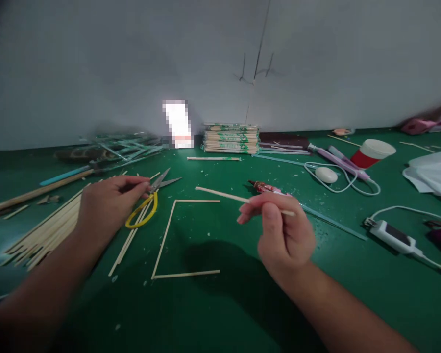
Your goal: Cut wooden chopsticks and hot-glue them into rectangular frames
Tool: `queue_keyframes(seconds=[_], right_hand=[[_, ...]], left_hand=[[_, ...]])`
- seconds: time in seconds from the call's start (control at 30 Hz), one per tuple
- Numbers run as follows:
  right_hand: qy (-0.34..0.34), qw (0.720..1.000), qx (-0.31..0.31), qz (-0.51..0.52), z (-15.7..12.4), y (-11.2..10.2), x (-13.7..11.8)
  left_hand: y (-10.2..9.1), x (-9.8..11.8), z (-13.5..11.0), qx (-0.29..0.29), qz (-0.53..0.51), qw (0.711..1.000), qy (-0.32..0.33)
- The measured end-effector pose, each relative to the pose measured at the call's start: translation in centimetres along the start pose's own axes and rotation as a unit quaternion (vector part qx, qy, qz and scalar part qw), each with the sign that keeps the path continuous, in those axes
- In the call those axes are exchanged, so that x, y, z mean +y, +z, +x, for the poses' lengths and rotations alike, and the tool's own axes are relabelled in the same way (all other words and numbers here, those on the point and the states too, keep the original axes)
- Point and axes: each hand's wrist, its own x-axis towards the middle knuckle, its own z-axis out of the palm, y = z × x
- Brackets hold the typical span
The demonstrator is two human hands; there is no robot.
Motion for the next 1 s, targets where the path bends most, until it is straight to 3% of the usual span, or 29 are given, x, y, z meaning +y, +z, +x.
queue_keyframes(seconds=[0.07, 0.13, 0.23, 0.43, 0.6, 0.77, 1.0], right_hand=[[-0.017, 0.998, 0.049, 0.023, 0.7, 1.0, 0.7], [-0.011, 0.997, 0.060, 0.037, 1.1, 1.6, 1.3], [0.007, 0.998, 0.043, 0.053, 1.3, 1.6, 1.6], [-0.001, 0.997, 0.018, 0.074, 0.5, 1.7, 2.0], [-0.013, 0.998, -0.002, 0.060, -0.1, 2.0, 2.1], [-0.029, 0.997, -0.023, 0.063, -0.3, 2.0, 2.1], [-0.053, 0.996, -0.051, 0.045, -0.5, 1.9, 2.0]], left_hand=[[0.5, 0.4, -0.3, -0.009, 0.039, 0.996, 0.083], [1.3, 1.4, -0.9, -0.020, 0.040, 0.986, 0.161], [2.3, 3.3, -2.1, -0.035, -0.041, 0.981, 0.187], [2.8, 5.7, -4.0, -0.141, -0.162, 0.976, 0.021], [3.4, 6.1, -4.1, -0.153, -0.257, 0.952, -0.072], [4.2, 5.8, -3.9, -0.161, -0.301, 0.933, -0.118], [5.5, 5.0, -4.0, -0.173, -0.454, 0.852, -0.196]])
